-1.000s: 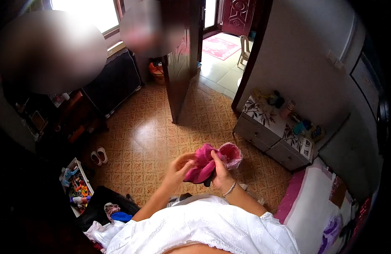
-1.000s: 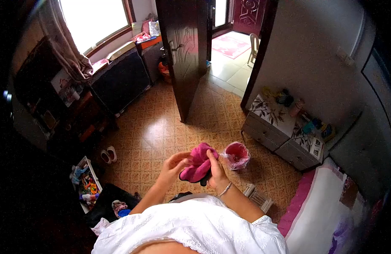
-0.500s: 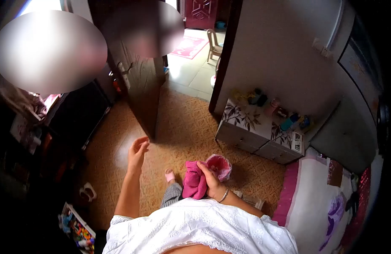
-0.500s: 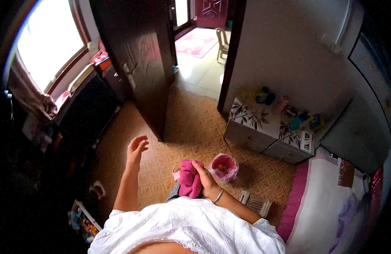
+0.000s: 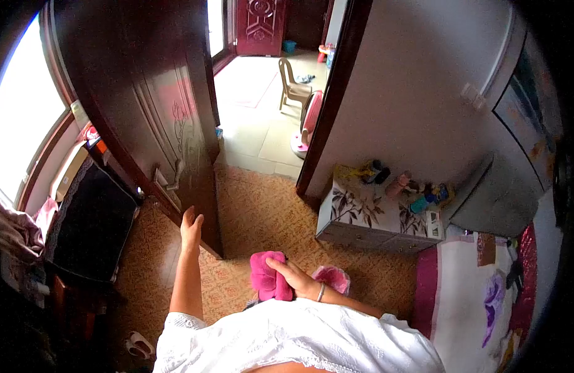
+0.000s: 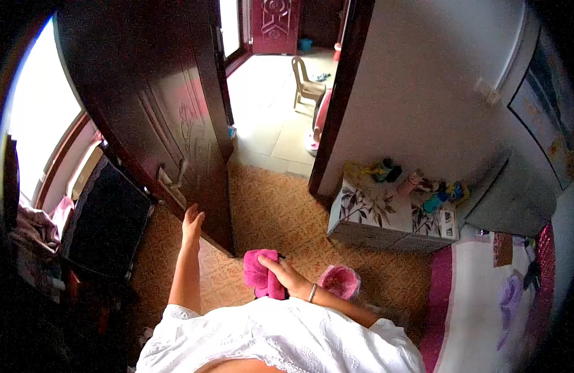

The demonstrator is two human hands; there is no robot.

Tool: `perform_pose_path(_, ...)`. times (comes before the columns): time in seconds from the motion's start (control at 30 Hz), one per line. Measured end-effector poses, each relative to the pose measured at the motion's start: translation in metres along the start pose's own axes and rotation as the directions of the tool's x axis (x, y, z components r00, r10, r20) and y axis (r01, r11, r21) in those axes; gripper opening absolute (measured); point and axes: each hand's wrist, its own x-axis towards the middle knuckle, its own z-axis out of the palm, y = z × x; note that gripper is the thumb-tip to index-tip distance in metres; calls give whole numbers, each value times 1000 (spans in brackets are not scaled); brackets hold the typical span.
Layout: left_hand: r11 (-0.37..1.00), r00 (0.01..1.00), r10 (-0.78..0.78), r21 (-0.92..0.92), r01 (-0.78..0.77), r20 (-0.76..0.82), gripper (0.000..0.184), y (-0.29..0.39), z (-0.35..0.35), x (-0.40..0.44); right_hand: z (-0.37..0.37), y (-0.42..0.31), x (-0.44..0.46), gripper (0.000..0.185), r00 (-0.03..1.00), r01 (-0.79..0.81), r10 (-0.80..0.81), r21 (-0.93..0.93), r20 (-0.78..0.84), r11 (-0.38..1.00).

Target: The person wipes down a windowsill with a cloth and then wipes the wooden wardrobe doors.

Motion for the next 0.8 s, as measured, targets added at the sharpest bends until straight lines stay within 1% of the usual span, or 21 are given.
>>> perform_pose_path(0.03, 1000, 1000, -12, 12, 11, 5, 56, -9, -3, 15, 2, -3, 14, 35, 1000, -8, 8, 14, -6, 1000)
perform_pose_path(0.1, 995, 995, 73, -61, -77, -61, 59, -31, -12, 42, -1, -7, 42, 36, 1000, 15, -14, -77, 11, 997)
perform_pose_path(0.13, 988, 997, 49, -143, -58, -64, 59, -38, -18, 53, -4, -10, 58, 37, 1000, 20, -18, -120, 25, 993)
perform_pose_path(0.17, 990, 997, 35, -131, -43, -62, 59, -41, -20, 58, 0, -18, 69, 37, 1000, 8, -6, -107, 19, 994)
perform_pose_path(0.23, 955, 994, -6, -295, -26, -107, 59, -43, -18, 62, 7, -38, 92, 35, 1000, 0, 7, -302, 22, 953)
perform_pose_path(0.27, 960, 989, -42, -280, 0, -145, 56, -32, -16, 56, 2, -38, 112, 36, 995, -35, 58, -255, 81, 966)
perform_pose_path(0.3, 963, 973, -90, -268, 31, -210, 52, -8, -13, 46, 4, -44, 126, 36, 995, -42, 62, -245, 77, 969)
perform_pose_path(0.37, 964, 953, -15, -258, -67, -302, 47, -29, -21, 52, 11, -64, 153, 33, 972, -145, 171, -163, 159, 976)
perform_pose_path(0.4, 944, 934, 5, -306, -121, -357, 44, -50, -32, 61, 12, -78, 165, 36, 958, -157, 197, -197, 206, 968)
perform_pose_path(0.43, 919, 911, 22, -351, -181, -411, 42, -67, -37, 73, 8, -86, 180, 36, 959, -154, 193, -194, 205, 969)
perform_pose_path(0.5, 945, 857, -14, -286, -156, -516, 40, -38, -34, 70, 2, -108, 210, 38, 939, -191, 225, -148, 262, 970)
perform_pose_path(0.53, 962, 830, 19, -215, -166, -557, 41, -45, -38, 78, -4, -120, 224, 42, 933, -202, 249, -193, 260, 960)
perform_pose_path(0.57, 976, 803, 49, -141, -164, -594, 42, -56, -50, 83, -7, -134, 233, 42, 932, -208, 253, -187, 259, 960)
perform_pose_path(0.63, 978, 725, 76, -89, -187, -685, 43, -83, -66, 103, -11, -167, 252, 39, 902, -278, 353, -290, 249, 916)
perform_pose_path(0.67, 967, 693, -67, -217, -132, -718, 42, -95, -76, 115, -15, -178, 263, 39, 902, -277, 350, -286, 251, 917)
perform_pose_path(0.7, 933, 646, -208, -348, -95, -735, 42, -106, -86, 127, -18, -186, 272, 39, 918, -226, 309, -312, 248, 923)
perform_pose_path(0.73, 942, 679, -182, -325, -88, -711, 42, -150, -99, 138, -20, -193, 281, 39, 932, -177, 268, -339, 245, 924)
perform_pose_path(0.77, 949, 710, -160, -304, -80, -685, 42, -183, -100, 146, -22, -199, 288, 39, 931, -181, 272, -340, 245, 923)
perform_pose_path(0.8, 964, 757, -67, -239, -120, -650, 40, -179, -83, 152, -26, -203, 295, 41, 925, -195, 298, -377, 237, 905)
